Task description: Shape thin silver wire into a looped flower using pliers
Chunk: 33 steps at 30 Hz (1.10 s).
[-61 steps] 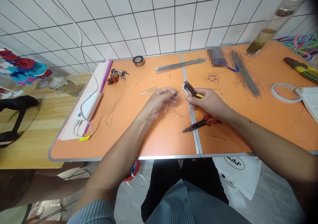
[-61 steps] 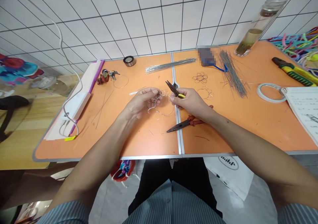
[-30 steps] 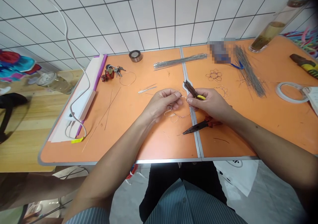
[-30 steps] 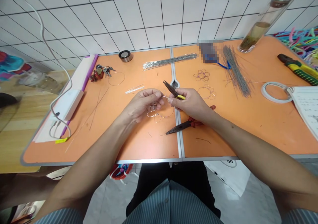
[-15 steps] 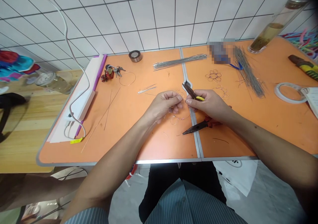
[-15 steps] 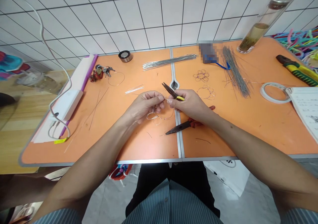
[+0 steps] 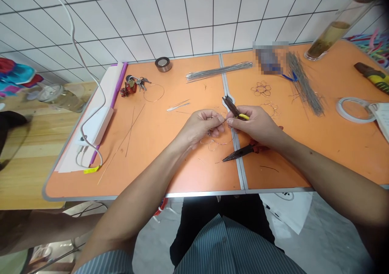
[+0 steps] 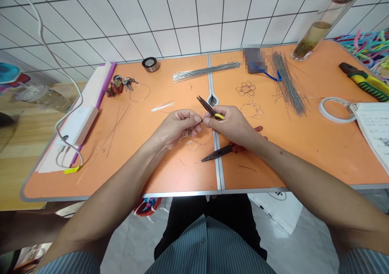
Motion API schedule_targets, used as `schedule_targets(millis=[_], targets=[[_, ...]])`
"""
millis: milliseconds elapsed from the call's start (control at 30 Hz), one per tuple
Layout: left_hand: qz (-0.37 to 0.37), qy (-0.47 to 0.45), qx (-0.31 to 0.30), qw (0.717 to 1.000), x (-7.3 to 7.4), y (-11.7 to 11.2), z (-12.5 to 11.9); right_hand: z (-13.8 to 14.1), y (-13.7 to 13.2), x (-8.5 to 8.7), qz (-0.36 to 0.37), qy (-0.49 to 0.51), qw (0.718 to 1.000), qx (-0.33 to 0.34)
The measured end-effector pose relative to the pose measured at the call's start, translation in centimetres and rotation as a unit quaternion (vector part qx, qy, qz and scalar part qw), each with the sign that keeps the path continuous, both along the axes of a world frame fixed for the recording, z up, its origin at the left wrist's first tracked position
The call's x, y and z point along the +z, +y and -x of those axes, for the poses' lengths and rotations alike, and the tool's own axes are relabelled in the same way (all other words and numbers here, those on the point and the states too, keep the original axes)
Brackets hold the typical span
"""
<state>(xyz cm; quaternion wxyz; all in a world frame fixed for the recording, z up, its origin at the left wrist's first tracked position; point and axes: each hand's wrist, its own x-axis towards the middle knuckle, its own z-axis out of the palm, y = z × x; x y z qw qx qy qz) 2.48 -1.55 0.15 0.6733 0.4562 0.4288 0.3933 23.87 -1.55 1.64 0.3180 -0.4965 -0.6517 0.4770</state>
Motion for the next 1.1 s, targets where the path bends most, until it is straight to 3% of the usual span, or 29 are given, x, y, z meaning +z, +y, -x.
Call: schedule_targets(millis=[267,667,1100], targets=[[-0.014,0.007,0.022,1.0,0.3,-0.1,0.0,0.2,-0.2,0.3,0.0,-0.013,1.0,-0.018],[0.005,-0.011,-0.007,1.0,-0.2,0.1,0.3,-0.2,0.1,0.0,0.006,-0.017,1.0,0.004],[0.028,-0.017,0.019,0.999,-0.3,0.4,0.4,0.0,0.1,0.9,0.018,-0.015,1.0,-0.016]])
